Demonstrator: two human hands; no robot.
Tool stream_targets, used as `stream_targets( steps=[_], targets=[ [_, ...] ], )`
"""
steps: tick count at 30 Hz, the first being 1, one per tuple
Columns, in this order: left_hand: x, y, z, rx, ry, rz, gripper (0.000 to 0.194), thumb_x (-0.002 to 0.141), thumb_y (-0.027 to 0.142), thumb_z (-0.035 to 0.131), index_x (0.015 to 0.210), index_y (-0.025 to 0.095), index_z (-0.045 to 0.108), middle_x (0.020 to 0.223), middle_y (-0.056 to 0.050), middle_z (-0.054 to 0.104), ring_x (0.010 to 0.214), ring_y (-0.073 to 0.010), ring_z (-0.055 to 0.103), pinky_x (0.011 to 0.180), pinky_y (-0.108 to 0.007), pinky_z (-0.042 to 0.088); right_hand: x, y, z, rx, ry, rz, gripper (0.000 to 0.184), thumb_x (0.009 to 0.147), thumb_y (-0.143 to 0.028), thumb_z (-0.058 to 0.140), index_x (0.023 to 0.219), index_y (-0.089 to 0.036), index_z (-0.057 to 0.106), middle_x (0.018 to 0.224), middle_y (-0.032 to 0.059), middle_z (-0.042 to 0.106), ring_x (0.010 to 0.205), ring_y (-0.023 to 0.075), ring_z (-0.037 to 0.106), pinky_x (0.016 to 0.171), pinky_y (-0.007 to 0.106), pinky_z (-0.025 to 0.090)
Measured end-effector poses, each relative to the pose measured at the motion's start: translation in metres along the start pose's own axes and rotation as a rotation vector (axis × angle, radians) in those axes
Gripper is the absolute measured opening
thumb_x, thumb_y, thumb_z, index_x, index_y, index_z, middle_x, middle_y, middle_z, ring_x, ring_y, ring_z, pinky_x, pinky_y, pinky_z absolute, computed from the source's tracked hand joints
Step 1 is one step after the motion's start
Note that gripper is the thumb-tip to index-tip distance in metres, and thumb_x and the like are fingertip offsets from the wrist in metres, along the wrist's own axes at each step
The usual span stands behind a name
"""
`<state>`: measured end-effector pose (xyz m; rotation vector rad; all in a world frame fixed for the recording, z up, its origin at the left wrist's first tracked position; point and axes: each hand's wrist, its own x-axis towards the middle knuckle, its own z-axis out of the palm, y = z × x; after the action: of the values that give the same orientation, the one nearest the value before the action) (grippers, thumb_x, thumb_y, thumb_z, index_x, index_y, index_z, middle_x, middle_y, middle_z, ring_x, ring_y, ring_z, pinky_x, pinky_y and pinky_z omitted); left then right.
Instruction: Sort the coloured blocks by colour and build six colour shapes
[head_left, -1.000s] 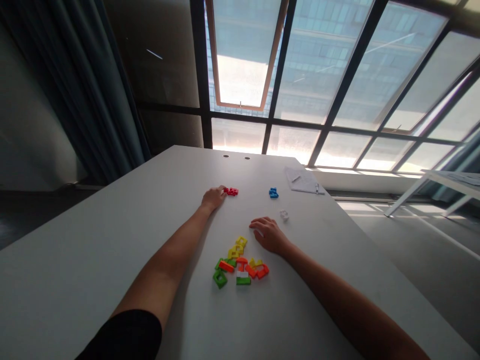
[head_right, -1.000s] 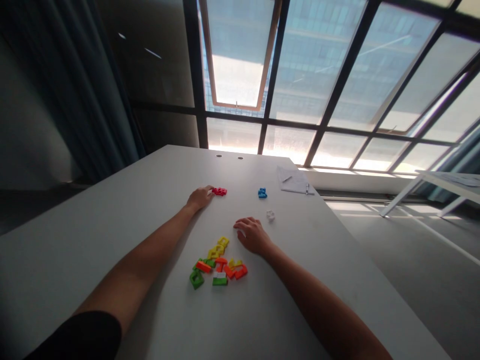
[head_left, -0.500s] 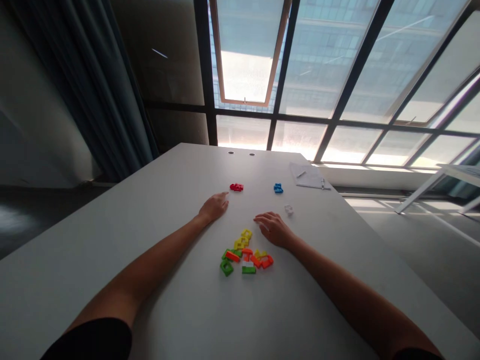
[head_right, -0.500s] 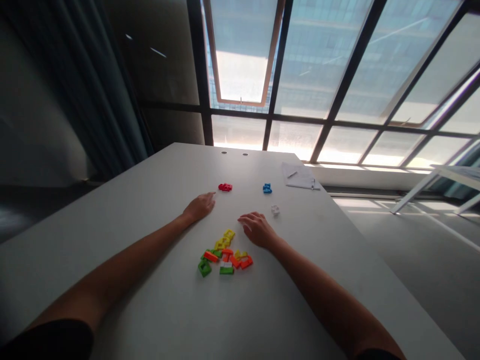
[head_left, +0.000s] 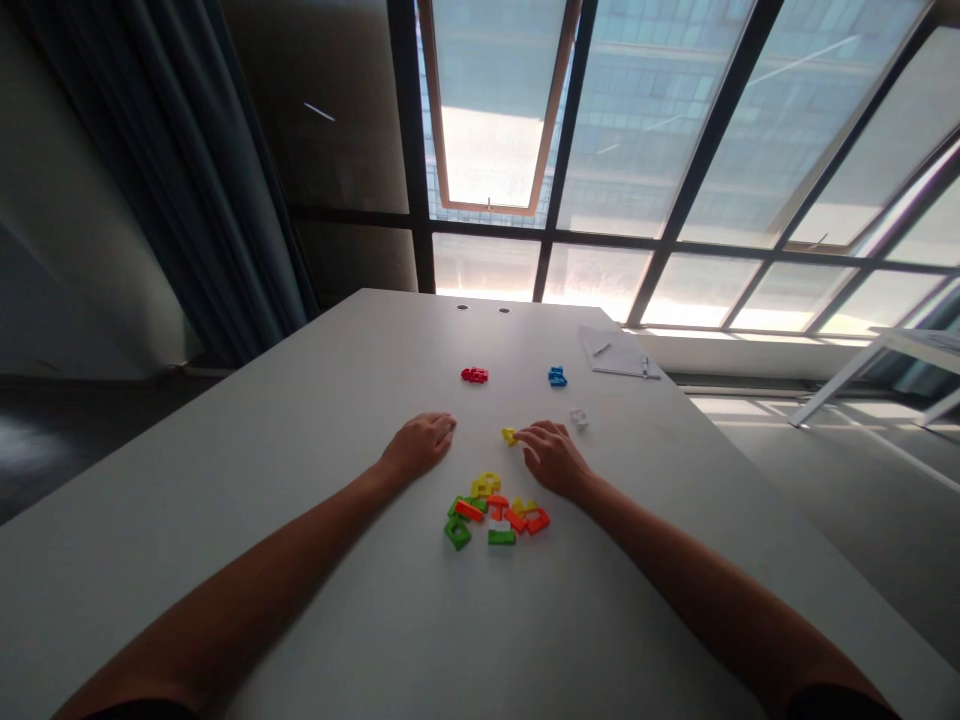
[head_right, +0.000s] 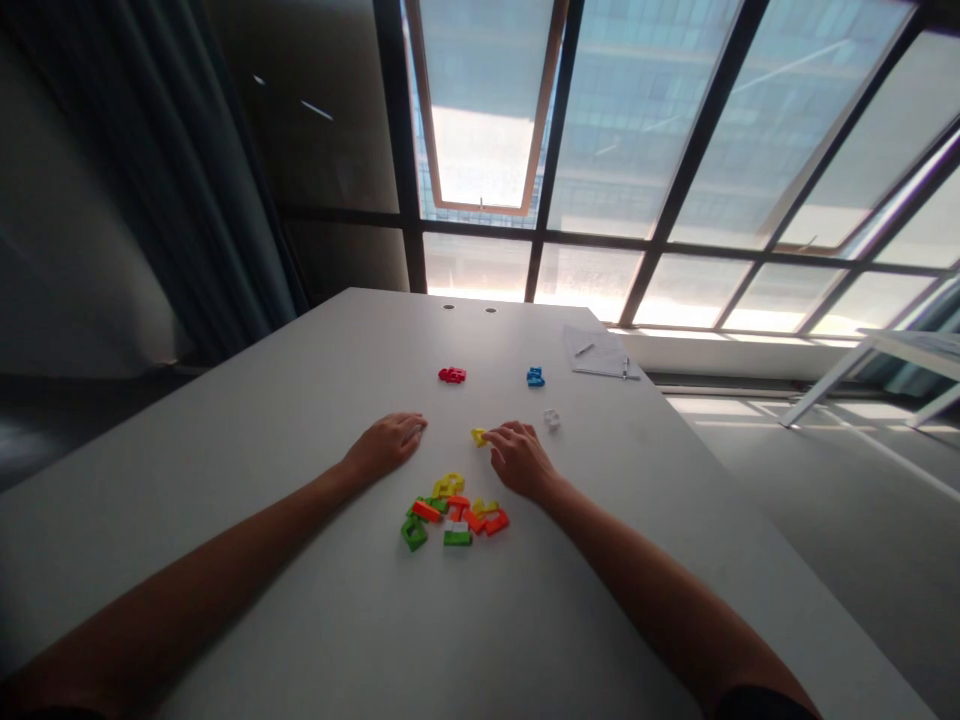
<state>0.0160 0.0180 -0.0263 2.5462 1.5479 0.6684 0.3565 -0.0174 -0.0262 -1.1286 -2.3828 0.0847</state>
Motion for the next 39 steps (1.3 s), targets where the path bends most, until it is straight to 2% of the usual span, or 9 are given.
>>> stream_targets(
  steps=[3, 6, 12, 16, 21, 28, 33, 36, 39],
  targets=[
    [0.001, 0.001, -0.001, 0.013, 0.001, 0.008, 0.033, 0.106, 0.028, 0.056, 0.129, 0.023, 0.080, 0.145, -0.015, 0.079, 0.138, -0.0312, 0.072, 0.125, -0.048, 0.055, 0.001, 0.014, 0.003, -0.029, 0.001, 0.124, 0.044, 0.104, -0.014, 0.063, 0.143, -0.023, 0.079, 0.137, 0.0159, 0.082, 0.131, 0.0334, 0.073, 0.116, 0.055, 0.056],
    [0.001, 0.003, -0.002, 0.011, 0.004, 0.018, 0.033, 0.106, 0.027, 0.056, 0.127, 0.022, 0.080, 0.143, -0.016, 0.079, 0.135, -0.0324, 0.073, 0.123, -0.049, 0.056, 0.001, 0.019, 0.006, -0.025, 0.003, 0.146, 0.045, 0.104, -0.015, 0.062, 0.145, -0.022, 0.077, 0.137, 0.0158, 0.082, 0.132, 0.0330, 0.072, 0.116, 0.053, 0.056],
    [0.002, 0.004, -0.002, 0.022, 0.015, 0.020, 0.030, 0.105, 0.025, 0.056, 0.124, 0.023, 0.080, 0.139, -0.015, 0.080, 0.130, -0.0328, 0.074, 0.120, -0.051, 0.057, 0.000, 0.011, 0.003, -0.032, 0.079, 0.079, 0.058, 0.104, -0.016, 0.060, 0.161, -0.021, 0.065, 0.157, 0.0190, 0.070, 0.138, 0.0356, 0.067, 0.121, 0.058, 0.052],
    [0.003, 0.004, -0.002, 0.026, 0.008, 0.008, 0.029, 0.104, 0.025, 0.057, 0.123, 0.023, 0.080, 0.135, -0.014, 0.081, 0.127, -0.0322, 0.074, 0.118, -0.050, 0.058, 0.000, 0.005, 0.000, -0.032, -0.005, -0.029, 0.055, 0.108, -0.018, 0.060, 0.162, -0.027, 0.066, 0.162, 0.0156, 0.068, 0.143, 0.0348, 0.064, 0.121, 0.057, 0.051],
    [0.003, 0.005, -0.002, 0.014, 0.023, -0.004, 0.028, 0.104, 0.025, 0.059, 0.122, 0.024, 0.081, 0.133, -0.014, 0.081, 0.124, -0.0330, 0.074, 0.115, -0.051, 0.058, 0.008, 0.006, 0.001, -0.099, -0.075, -0.043, 0.045, 0.111, -0.024, 0.059, 0.154, -0.025, 0.073, 0.158, 0.0139, 0.072, 0.144, 0.0376, 0.061, 0.123, 0.059, 0.048],
    [0.004, 0.005, -0.003, 0.030, 0.007, -0.003, 0.028, 0.104, 0.024, 0.060, 0.124, 0.023, 0.080, 0.134, -0.014, 0.080, 0.125, -0.0338, 0.073, 0.115, -0.051, 0.057, 0.061, 0.025, 0.011, -0.240, -0.091, 0.117, 0.046, 0.110, -0.027, 0.061, 0.154, -0.022, 0.070, 0.161, 0.0178, 0.069, 0.144, 0.0400, 0.061, 0.121, 0.058, 0.049],
    [0.003, 0.006, -0.004, 0.021, 0.007, -0.008, 0.027, 0.104, 0.024, 0.062, 0.124, 0.024, 0.080, 0.133, -0.014, 0.080, 0.125, -0.0330, 0.072, 0.114, -0.051, 0.057, 0.114, 0.041, 0.028, -0.244, -0.168, 0.328, 0.060, 0.113, -0.037, 0.054, 0.170, -0.016, 0.055, 0.179, 0.0211, 0.050, 0.152, 0.0428, 0.056, 0.122, 0.059, 0.049],
    [0.002, 0.005, -0.004, 0.020, 0.006, -0.010, 0.027, 0.104, 0.023, 0.063, 0.125, 0.024, 0.080, 0.133, -0.015, 0.080, 0.124, -0.0331, 0.073, 0.113, -0.051, 0.058, 0.131, 0.050, 0.040, -0.221, -0.120, 0.456, 0.067, 0.113, -0.044, 0.055, 0.174, -0.016, 0.050, 0.182, 0.0243, 0.044, 0.156, 0.0442, 0.053, 0.123, 0.062, 0.047],
    [0.002, 0.003, -0.003, 0.032, 0.002, -0.001, 0.027, 0.104, 0.023, 0.063, 0.125, 0.024, 0.079, 0.133, -0.014, 0.080, 0.124, -0.0325, 0.072, 0.112, -0.050, 0.058, 0.135, 0.053, 0.046, -0.200, -0.036, 0.500, 0.072, 0.111, -0.045, 0.059, 0.177, -0.021, 0.045, 0.184, 0.0234, 0.040, 0.154, 0.0430, 0.055, 0.123, 0.060, 0.047]
  ],
)
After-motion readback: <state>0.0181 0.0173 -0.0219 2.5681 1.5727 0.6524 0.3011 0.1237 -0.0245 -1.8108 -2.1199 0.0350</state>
